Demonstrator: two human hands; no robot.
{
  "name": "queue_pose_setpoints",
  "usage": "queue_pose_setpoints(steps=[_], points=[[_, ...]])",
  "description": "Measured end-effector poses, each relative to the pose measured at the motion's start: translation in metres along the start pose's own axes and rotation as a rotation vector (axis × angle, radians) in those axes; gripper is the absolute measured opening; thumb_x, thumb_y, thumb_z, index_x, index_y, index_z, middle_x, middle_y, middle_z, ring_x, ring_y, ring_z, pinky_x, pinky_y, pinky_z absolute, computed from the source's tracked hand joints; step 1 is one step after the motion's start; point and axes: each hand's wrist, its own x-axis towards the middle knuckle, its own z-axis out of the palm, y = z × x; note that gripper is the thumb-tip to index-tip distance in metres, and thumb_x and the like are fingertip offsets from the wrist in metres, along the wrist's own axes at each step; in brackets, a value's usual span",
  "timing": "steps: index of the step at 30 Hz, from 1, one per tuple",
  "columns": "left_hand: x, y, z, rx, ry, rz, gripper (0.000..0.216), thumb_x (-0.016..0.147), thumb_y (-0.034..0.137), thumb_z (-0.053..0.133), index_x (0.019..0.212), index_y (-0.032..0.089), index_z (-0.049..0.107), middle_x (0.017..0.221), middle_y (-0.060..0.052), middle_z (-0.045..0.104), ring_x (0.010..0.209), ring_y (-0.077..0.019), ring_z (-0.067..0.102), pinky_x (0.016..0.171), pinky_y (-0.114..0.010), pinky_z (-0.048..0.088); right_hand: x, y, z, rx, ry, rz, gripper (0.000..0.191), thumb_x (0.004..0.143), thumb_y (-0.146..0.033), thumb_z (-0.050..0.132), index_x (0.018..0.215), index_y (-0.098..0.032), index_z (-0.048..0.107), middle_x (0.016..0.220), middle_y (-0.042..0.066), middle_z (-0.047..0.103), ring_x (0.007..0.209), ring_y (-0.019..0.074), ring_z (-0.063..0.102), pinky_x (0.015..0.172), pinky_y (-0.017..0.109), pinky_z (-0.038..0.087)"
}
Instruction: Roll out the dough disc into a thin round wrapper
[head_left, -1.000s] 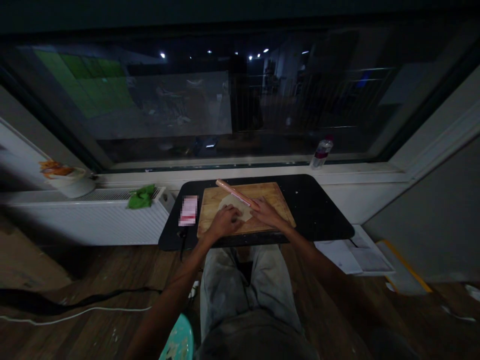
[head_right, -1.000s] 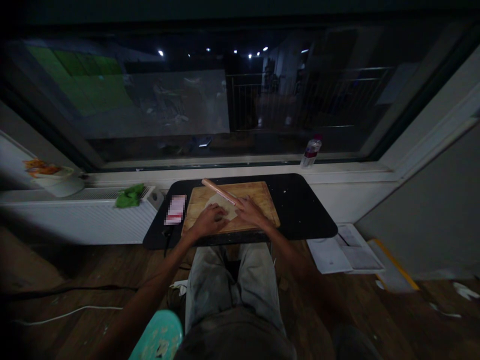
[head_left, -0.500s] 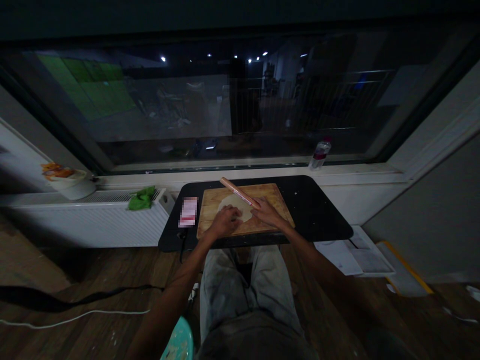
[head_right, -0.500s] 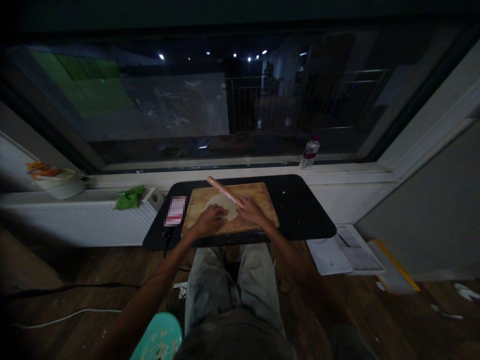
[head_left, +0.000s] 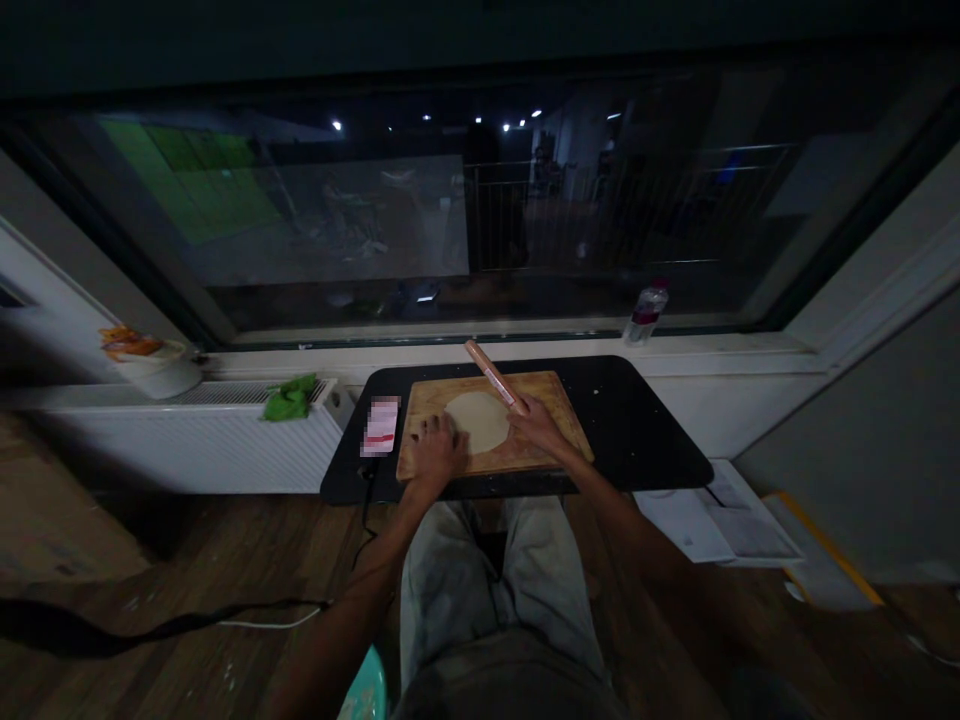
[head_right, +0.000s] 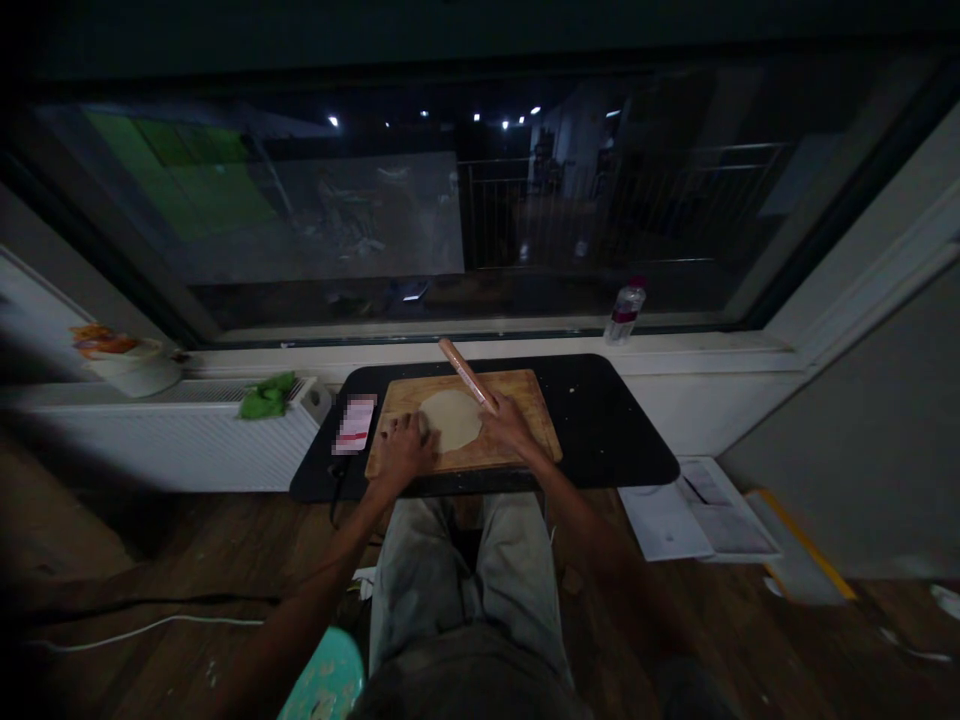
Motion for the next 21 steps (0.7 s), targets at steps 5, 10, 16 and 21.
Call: queue_pose_setpoints(steps=[5, 10, 16, 21], points=[[0.001, 0.011, 0.017, -0.067, 0.093, 0.030, 0.059, 0.106, 0.044, 0.062, 0.161, 0.023, 0.057, 0.153, -0.024, 0.068, 0.140, -0.0463, 0.058, 0.118, -0.067, 0.046, -0.002, -0.002, -0.002, 0.115, 0.045, 0.029, 0.044, 0.087, -0.027, 0.073, 0.130, -0.022, 0.073, 0.108, 0.005, 0.080, 0.105, 0.0245, 0.077, 0.091, 0.036, 0.066], [0.005, 0.010, 0.035, -0.161, 0.113, 0.046, 0.060, 0.108, 0.045, 0.059, 0.163, 0.020, 0.056, 0.163, -0.025, 0.062, 0.150, -0.0468, 0.053, 0.125, -0.068, 0.042, -0.008, 0.000, -0.017, 0.207, 0.035, 0.199, 0.033, 0.090, -0.039, 0.079, 0.117, -0.021, 0.070, 0.074, -0.004, 0.065, 0.064, 0.0156, 0.062, 0.053, 0.021, 0.048], [0.022, 0.003, 0.041, -0.211, 0.005, 0.236, 0.056, 0.112, 0.042, 0.056, 0.161, 0.017, 0.057, 0.172, -0.024, 0.057, 0.163, -0.0400, 0.046, 0.135, -0.062, 0.038, -0.005, -0.004, -0.033, 0.140, -0.018, 0.273, 0.020, 0.093, -0.029, 0.076, 0.111, -0.023, 0.070, 0.069, -0.008, 0.062, 0.055, 0.0110, 0.056, 0.046, 0.017, 0.038], [0.041, -0.011, 0.033, -0.204, -0.083, 0.441, 0.054, 0.115, 0.043, 0.050, 0.161, 0.015, 0.057, 0.175, -0.023, 0.055, 0.169, -0.0331, 0.044, 0.140, -0.056, 0.034, -0.006, -0.011, -0.033, 0.069, -0.014, 0.299, 0.019, 0.097, -0.022, 0.071, 0.116, -0.022, 0.072, 0.070, -0.007, 0.064, 0.056, 0.0114, 0.058, 0.047, 0.018, 0.039]])
